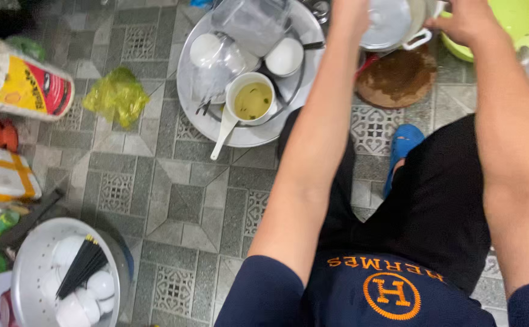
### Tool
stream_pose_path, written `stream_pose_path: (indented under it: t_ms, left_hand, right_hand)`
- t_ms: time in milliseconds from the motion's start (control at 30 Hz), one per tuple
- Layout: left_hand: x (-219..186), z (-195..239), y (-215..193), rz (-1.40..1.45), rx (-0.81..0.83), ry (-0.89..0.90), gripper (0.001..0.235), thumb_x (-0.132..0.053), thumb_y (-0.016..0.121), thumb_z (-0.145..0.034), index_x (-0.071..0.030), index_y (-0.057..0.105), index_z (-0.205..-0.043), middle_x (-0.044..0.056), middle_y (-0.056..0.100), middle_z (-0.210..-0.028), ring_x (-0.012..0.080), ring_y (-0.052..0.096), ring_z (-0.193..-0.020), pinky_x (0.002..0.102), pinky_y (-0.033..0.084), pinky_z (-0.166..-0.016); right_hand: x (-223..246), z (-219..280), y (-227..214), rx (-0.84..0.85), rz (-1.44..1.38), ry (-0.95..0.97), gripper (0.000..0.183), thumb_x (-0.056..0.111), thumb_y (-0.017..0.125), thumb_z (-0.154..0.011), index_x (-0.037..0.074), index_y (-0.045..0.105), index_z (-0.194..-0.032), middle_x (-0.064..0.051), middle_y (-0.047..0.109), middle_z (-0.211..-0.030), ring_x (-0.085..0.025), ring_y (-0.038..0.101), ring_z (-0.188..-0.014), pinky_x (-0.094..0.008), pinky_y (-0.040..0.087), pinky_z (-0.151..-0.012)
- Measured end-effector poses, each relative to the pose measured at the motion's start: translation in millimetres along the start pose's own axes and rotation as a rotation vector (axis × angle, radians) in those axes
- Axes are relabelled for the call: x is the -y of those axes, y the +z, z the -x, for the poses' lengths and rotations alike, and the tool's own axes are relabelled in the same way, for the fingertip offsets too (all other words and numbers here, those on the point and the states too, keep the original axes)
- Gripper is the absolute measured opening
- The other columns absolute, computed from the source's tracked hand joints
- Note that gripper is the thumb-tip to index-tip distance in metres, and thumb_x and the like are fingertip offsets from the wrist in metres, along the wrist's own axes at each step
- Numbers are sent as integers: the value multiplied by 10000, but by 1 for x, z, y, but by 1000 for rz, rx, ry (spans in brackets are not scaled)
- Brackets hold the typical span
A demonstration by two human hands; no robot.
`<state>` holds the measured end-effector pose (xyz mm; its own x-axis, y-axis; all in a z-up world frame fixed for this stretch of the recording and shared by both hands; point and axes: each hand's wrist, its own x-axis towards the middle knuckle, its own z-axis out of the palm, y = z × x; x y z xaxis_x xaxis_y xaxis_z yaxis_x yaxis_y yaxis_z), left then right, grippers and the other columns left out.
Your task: The person wipes a countertop with a blue cloth, then moves around a cluttered kitchen floor. They pick up a green plastic bag and place it on a shelf. The person then sits on a small stool and gathers food scraps from the floor into a plastic bag, before moving the stool.
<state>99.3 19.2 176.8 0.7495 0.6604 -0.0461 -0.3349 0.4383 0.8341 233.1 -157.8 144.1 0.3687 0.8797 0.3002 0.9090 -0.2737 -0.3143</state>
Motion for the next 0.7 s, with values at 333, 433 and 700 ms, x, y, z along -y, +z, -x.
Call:
stream_pose_path:
  t_ms: [333,433,700]
  left_hand:
    - [-21,28,-28,1,-60,35,154,-76,709,-775,42,610,-781,82,602,-697,210,561,-548,439,463,-443]
    - [-35,26,-33,3,-78,81,159,-77,713,-768,49,615,-769,87,612,-687,215,568,-539,444,467,-437]
    - [-13,49,32,-221,-80,215,284,-182,724,-836,81,661,-749,103,584,-601,204,509,-517,412,395,-412]
  right_hand:
    - [57,-26,28,89,-112,165,250,167,745,-1029,34,707,-1237,-198,730,-1156,-380,701,-1045,-495,543,-877]
    - [78,-53,55,84,-92,-5,176,165,731,-1067,73,734,-1217,-182,729,-1106,-361,703,-1014,-477,552,-910]
    - [114,-86,109,153,280,-214,178,253,790,-894,141,775,-1032,-97,722,-1027,-329,691,-972,-450,552,-872]
